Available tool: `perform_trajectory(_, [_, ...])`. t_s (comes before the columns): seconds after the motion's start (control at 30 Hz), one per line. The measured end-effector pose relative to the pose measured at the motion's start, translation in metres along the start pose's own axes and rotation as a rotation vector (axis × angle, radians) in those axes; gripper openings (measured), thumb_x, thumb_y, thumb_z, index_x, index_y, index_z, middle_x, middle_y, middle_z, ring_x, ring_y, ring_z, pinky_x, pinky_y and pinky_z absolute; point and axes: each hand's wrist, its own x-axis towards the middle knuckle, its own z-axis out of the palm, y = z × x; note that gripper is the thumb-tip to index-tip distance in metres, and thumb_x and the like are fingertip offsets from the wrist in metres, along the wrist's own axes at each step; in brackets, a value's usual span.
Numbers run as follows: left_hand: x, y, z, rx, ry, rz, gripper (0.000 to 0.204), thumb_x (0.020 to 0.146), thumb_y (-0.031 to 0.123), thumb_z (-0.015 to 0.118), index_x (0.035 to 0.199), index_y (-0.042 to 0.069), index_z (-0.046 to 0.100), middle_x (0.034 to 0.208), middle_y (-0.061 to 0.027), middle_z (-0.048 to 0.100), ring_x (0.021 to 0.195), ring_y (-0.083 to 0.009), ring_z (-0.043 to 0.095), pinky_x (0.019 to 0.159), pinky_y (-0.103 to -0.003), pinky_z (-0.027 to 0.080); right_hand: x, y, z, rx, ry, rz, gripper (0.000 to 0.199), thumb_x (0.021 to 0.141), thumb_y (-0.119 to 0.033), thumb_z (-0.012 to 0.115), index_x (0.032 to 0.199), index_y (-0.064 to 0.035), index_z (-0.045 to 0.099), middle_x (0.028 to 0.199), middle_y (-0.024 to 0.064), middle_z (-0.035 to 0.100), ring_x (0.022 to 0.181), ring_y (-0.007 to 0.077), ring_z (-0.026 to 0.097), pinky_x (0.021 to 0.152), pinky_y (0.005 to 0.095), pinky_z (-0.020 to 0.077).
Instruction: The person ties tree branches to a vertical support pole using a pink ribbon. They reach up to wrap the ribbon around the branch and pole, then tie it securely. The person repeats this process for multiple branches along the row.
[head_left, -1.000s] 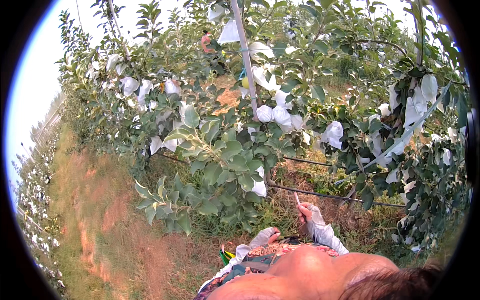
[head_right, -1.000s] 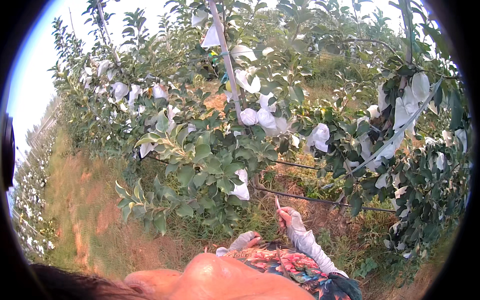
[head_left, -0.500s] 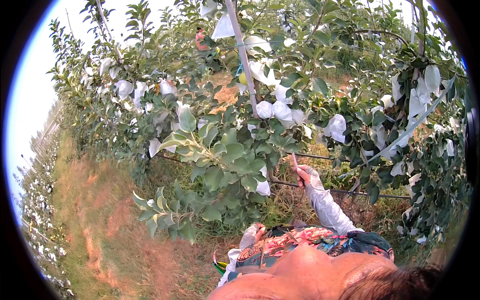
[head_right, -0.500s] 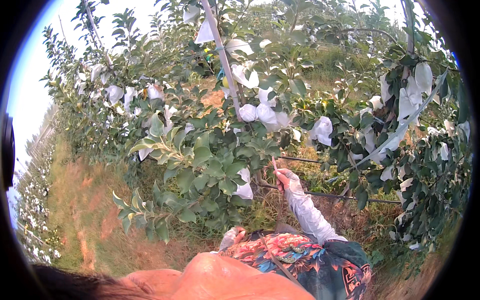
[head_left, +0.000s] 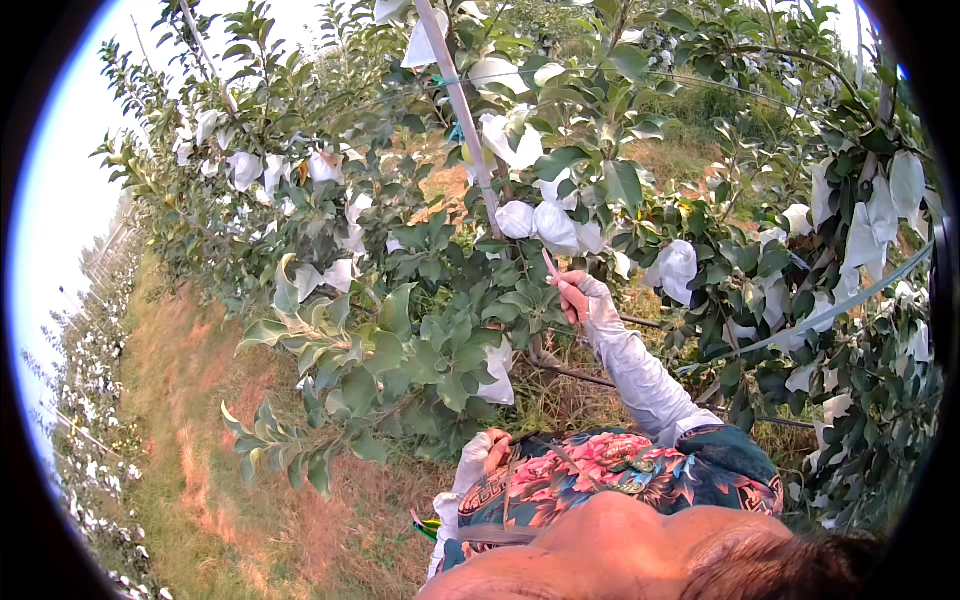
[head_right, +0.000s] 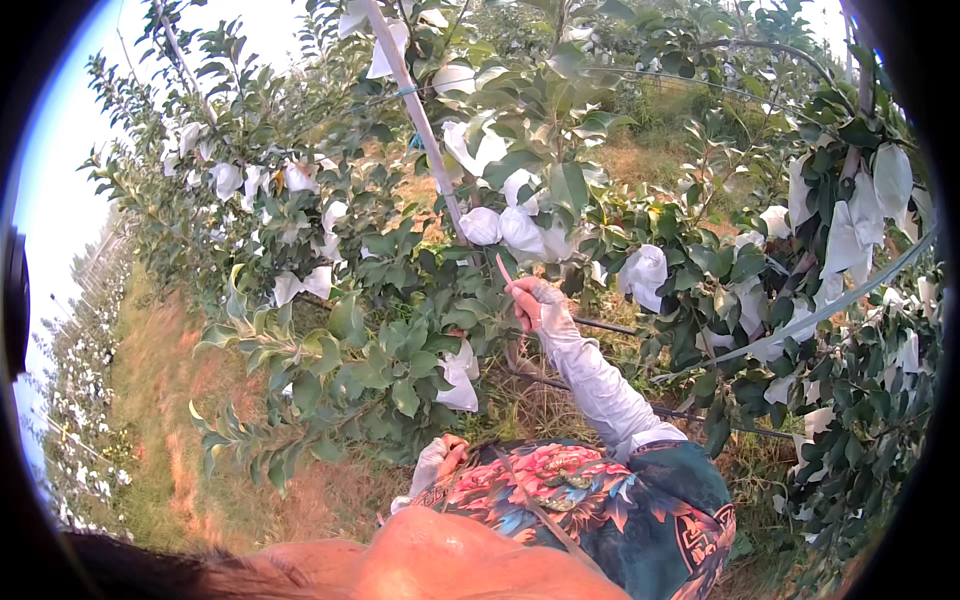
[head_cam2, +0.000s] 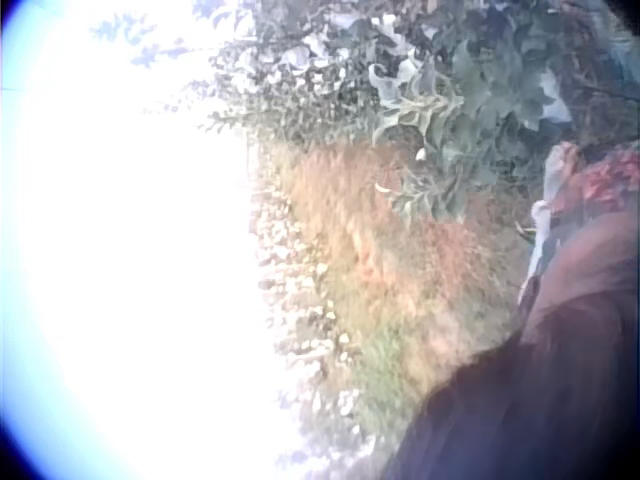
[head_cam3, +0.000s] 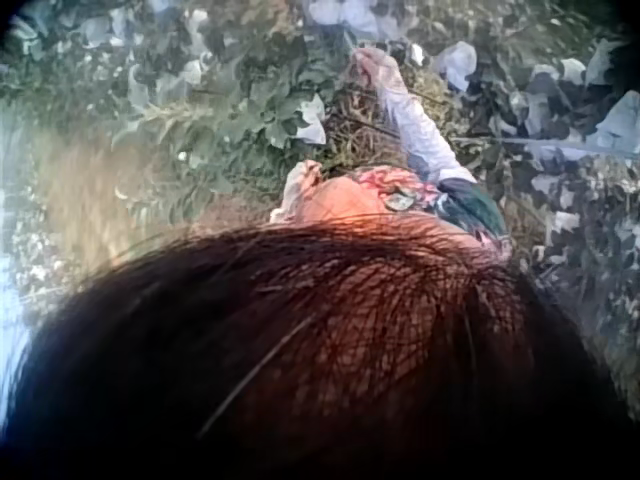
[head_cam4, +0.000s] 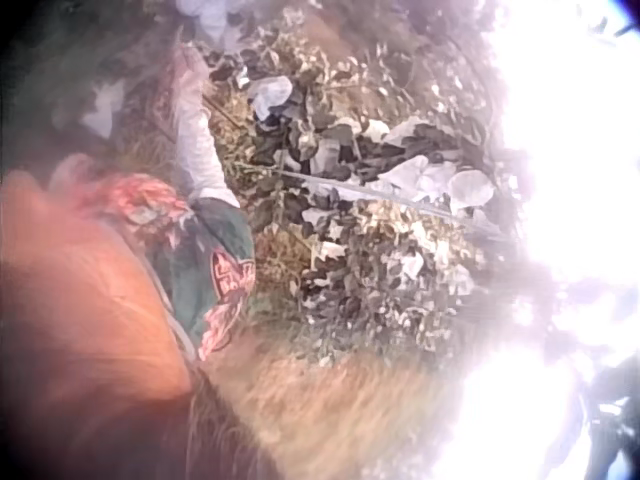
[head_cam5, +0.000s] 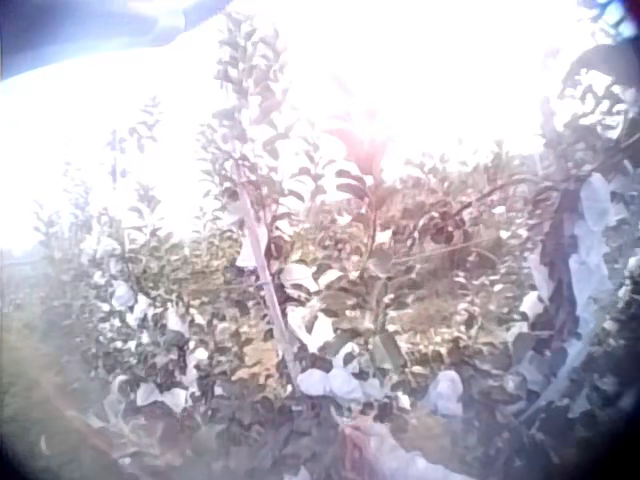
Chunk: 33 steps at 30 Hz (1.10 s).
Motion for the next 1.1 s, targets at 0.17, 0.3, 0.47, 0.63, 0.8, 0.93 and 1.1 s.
perform_trajectory(0.17, [0.043, 0.054, 0.012, 0.273, -0.111, 0.427, 0.011, 0.078, 0.002, 0.060, 0.088, -0.001, 0.057, 0.077, -0.0146, 0.057, 0.070, -0.0297, 0.055, 0.064, -0.032, 0.043, 0.038, -0.062, 0.012, 0.011, -0.065, -0.100, 0.016, 0.090, -0.015, 0.050, 0.095, -0.0022, 0.058, 0.060, 0.0002, 0.047, 0.044, 0.0052, 0.041, 0.038, 0.0195, 0.0337])
perform_trajectory(0.3, [0.068, 0.135, 0.019, 0.405, -0.133, 0.535, 0.010, 0.079, 0.004, 0.059, 0.088, 0.000, 0.056, 0.079, -0.0143, 0.057, 0.073, -0.0298, 0.056, 0.063, -0.034, 0.044, 0.085, -0.106, 0.005, -0.035, -0.150, -0.407, 0.020, 0.092, -0.017, 0.047, 0.098, -0.0001, 0.055, 0.061, -0.0002, 0.047, 0.040, 0.0047, 0.038, 0.037, 0.0180, 0.0306])
perform_trajectory(0.47, [0.099, 0.189, 0.019, 0.501, -0.081, 0.740, 0.012, 0.079, 0.001, 0.059, 0.090, 0.001, 0.056, 0.076, -0.0125, 0.054, 0.069, -0.0290, 0.054, 0.062, -0.033, 0.043, 0.138, -0.175, 0.022, 0.076, -0.123, -0.522, 0.019, 0.092, -0.017, 0.047, 0.096, -0.0002, 0.056, 0.063, 0.0000, 0.048, 0.043, 0.0043, 0.039, 0.039, 0.0183, 0.0316])
perform_trajectory(0.63, [0.136, 0.249, 0.013, 0.452, 0.079, 0.877, 0.010, 0.083, 0.006, 0.054, 0.090, 0.000, 0.056, 0.078, -0.0090, 0.055, 0.070, -0.0193, 0.055, 0.065, -0.028, 0.042, 0.213, -0.205, 0.049, -0.284, 0.308, -1.130, 0.008, 0.087, -0.007, 0.050, 0.090, -0.0022, 0.057, 0.067, 0.0039, 0.054, 0.059, 0.0128, 0.053, 0.053, 0.0274, 0.0429])
perform_trajectory(0.8, [0.199, 0.311, -0.017, -0.129, 0.109, 0.802, 0.019, 0.090, 0.018, 0.051, 0.095, 0.000, 0.057, 0.083, -0.0075, 0.060, 0.077, -0.0144, 0.059, 0.065, -0.025, 0.046, 0.302, -0.215, 0.064, -0.347, 0.456, -0.516, 0.022, 0.089, -0.023, 0.045, 0.081, -0.0051, 0.054, 0.066, 0.0079, 0.050, 0.060, 0.0221, 0.049, 0.057, 0.0334, 0.0400])
perform_trajectory(0.93, [0.241, 0.393, -0.068, -0.122, 0.126, 0.933, 0.025, 0.093, 0.022, 0.046, 0.100, -0.001, 0.054, 0.092, -0.0117, 0.063, 0.078, -0.0158, 0.061, 0.064, -0.026, 0.048, 0.288, -0.197, 0.070, -0.896, 0.515, -0.989, 0.025, 0.090, -0.020, 0.039, 0.083, -0.0037, 0.056, 0.075, 0.0170, 0.057, 0.074, 0.0332, 0.057, 0.066, 0.0409, 0.0445])
perform_trajectory(1.1, [0.289, 0.507, -0.105, 0.197, 0.282, 1.138, 0.023, 0.093, 0.019, 0.045, 0.103, 0.002, 0.055, 0.095, -0.0103, 0.062, 0.078, -0.0157, 0.061, 0.062, -0.026, 0.048, 0.264, -0.187, 0.073, -0.996, 0.711, -1.495, 0.016, 0.083, -0.006, 0.050, 0.096, 0.0000, 0.058, 0.078, 0.0156, 0.060, 0.073, 0.0288, 0.062, 0.062, 0.0369, 0.0486])
